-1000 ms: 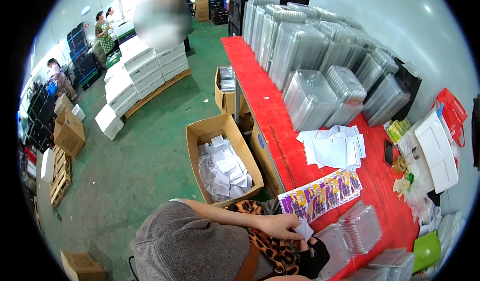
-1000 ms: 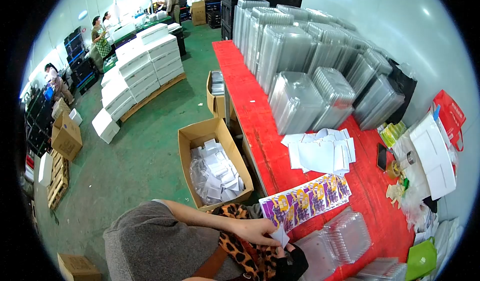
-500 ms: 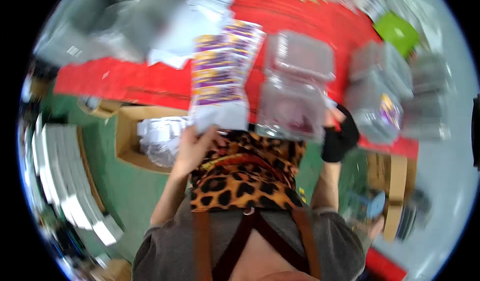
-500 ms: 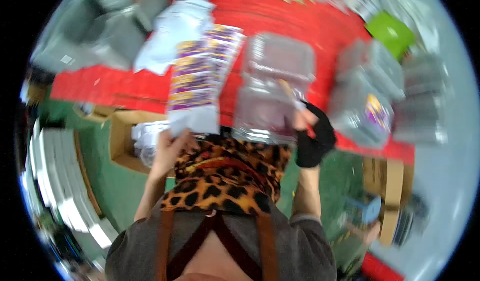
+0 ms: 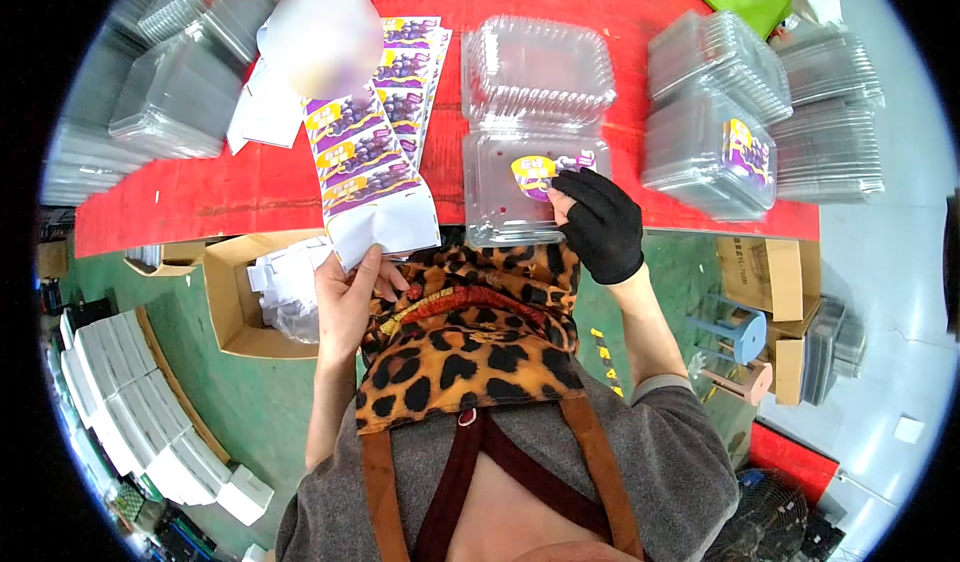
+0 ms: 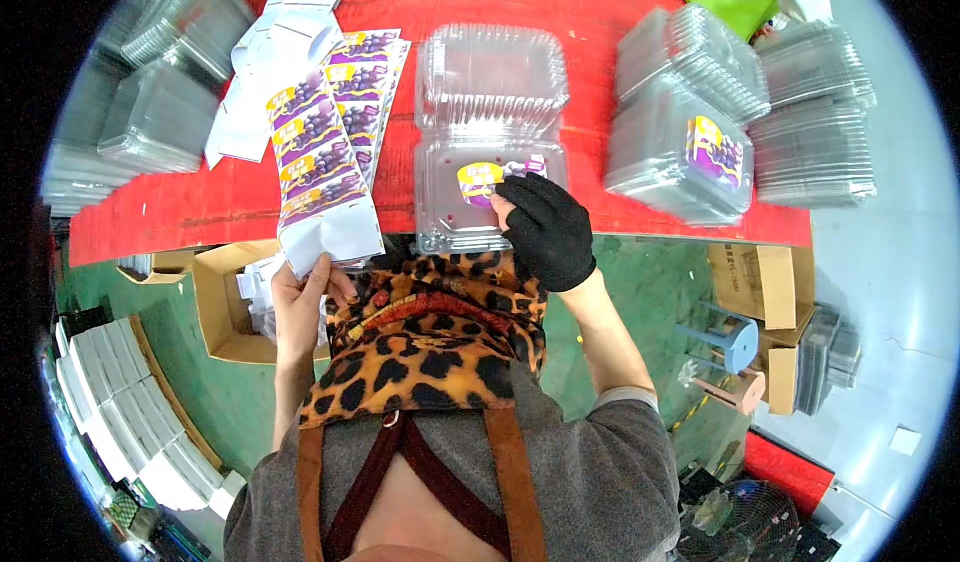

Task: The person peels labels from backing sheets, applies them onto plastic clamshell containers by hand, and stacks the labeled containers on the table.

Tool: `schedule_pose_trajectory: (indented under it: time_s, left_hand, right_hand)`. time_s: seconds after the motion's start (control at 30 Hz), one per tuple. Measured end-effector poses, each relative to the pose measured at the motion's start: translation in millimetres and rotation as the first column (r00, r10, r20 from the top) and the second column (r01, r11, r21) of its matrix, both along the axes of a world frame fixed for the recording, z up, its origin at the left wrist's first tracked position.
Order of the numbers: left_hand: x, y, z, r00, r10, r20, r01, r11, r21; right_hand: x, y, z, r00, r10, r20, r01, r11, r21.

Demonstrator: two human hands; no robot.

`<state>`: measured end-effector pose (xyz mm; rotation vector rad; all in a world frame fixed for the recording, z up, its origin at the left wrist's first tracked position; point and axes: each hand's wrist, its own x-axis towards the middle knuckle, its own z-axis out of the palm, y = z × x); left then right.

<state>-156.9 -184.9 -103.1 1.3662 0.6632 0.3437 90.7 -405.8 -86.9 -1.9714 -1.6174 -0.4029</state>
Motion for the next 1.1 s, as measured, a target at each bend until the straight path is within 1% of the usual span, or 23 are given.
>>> schedule_pose_trajectory:
  time_s: [0.13, 0.23, 0.27, 0.33, 0.37, 0.43, 0.53, 0.57, 0.67, 0.7, 0.73, 0.77, 0.8, 0.87, 0.9, 1.0, 1.03, 1.1]
  left_hand:
    - [0.7, -3.0, 4.4, 1.000, -0.011, -0.013, 0.011, 0.999, -0.030]
    - [2.6, -4.7, 11.2, 0.999, -0.030, -0.026, 0.028, 0.998, -0.053]
    - [3.7, -5.6, 12.8, 0.999, -0.033, -0.028, 0.032, 0.998, -0.056]
    - [5.5, -7.2, 15.8, 1.000, -0.020, -0.014, 0.018, 0.989, -0.148]
    - [6.8, -7.3, 16.7, 1.000, -0.013, -0.003, 0.012, 0.981, -0.193]
    - [7.6, -6.0, 12.0, 0.999, -0.039, 0.018, 0.042, 0.976, -0.214]
    - [13.1, -10.4, 12.4, 0.999, -0.041, 0.034, 0.048, 0.970, -0.239]
    - [14.6, -11.8, 13.6, 0.999, -0.034, 0.036, 0.042, 0.969, -0.245]
    - [13.6, -12.4, 8.1, 0.996, -0.070, 0.050, 0.080, 0.968, -0.237]
    - [14.1, -13.6, 9.4, 0.997, -0.059, 0.059, 0.071, 0.968, -0.241]
    - [15.8, -15.9, 12.0, 0.997, -0.047, 0.068, 0.062, 0.968, -0.244]
    - [17.3, -17.5, 14.3, 0.996, -0.036, 0.078, 0.054, 0.967, -0.248]
    - [18.1, -18.2, 16.1, 0.994, -0.060, 0.096, 0.080, 0.972, -0.219]
    - [18.4, -20.3, 18.7, 0.986, -0.106, 0.128, 0.127, 0.978, -0.163]
    - [17.5, -20.9, 18.9, 0.983, -0.127, 0.134, 0.148, 0.975, -0.167]
    - [16.3, -22.9, 16.0, 0.970, -0.120, 0.213, 0.170, 0.958, -0.232]
    - [18.1, -23.8, 16.3, 0.984, -0.108, 0.141, 0.138, 0.965, -0.224]
    - [16.9, -24.4, 12.2, 0.991, -0.137, 0.001, 0.137, 0.988, -0.067]
  right_hand:
    - [-0.7, -1.3, -8.8, 1.000, 0.018, -0.017, -0.019, 0.998, -0.068]
    - [-1.7, 0.7, -11.5, 0.998, 0.011, -0.056, -0.020, 0.988, -0.151]
    - [-3.1, 0.8, -8.8, 0.995, -0.001, -0.098, -0.017, 0.984, -0.178]
    - [-5.9, 1.1, -0.1, 0.984, -0.030, -0.178, -0.012, 0.974, -0.228]
    - [-9.1, 1.5, 0.7, 0.984, -0.037, -0.173, -0.003, 0.974, -0.225]
    - [-18.1, 4.1, 1.5, 0.985, -0.052, -0.164, 0.014, 0.975, -0.223]
    - [-25.0, 12.2, 0.6, 0.984, 0.003, -0.178, -0.044, 0.972, -0.230]
    - [-22.6, 10.0, -6.0, 0.976, -0.008, -0.219, -0.037, 0.979, -0.201]
    - [-13.4, -7.8, -14.3, 0.921, -0.261, -0.287, 0.215, 0.959, -0.182]
    - [-10.1, -15.5, -19.0, 0.855, -0.414, -0.313, 0.357, 0.907, -0.224]
    - [-6.6, -22.6, -18.3, 0.854, -0.474, -0.216, 0.440, 0.878, -0.187]
    - [-4.8, -31.5, -19.2, 0.806, -0.531, -0.263, 0.496, 0.847, -0.191]
    - [-7.0, -35.3, -15.9, 0.752, -0.583, -0.308, 0.548, 0.812, -0.200]
    - [-15.5, -38.9, -6.9, 0.783, -0.536, -0.314, 0.537, 0.839, -0.092]
    - [-19.0, -38.9, -2.0, 0.798, -0.513, -0.318, 0.529, 0.848, -0.041]
    - [-17.5, -42.1, -2.9, 0.765, -0.568, -0.304, 0.578, 0.813, -0.063]
    - [-15.6, -43.5, -6.4, 0.751, -0.590, -0.297, 0.601, 0.797, -0.063]
    - [-16.2, -46.6, -3.8, 0.717, -0.576, -0.392, 0.592, 0.801, -0.093]
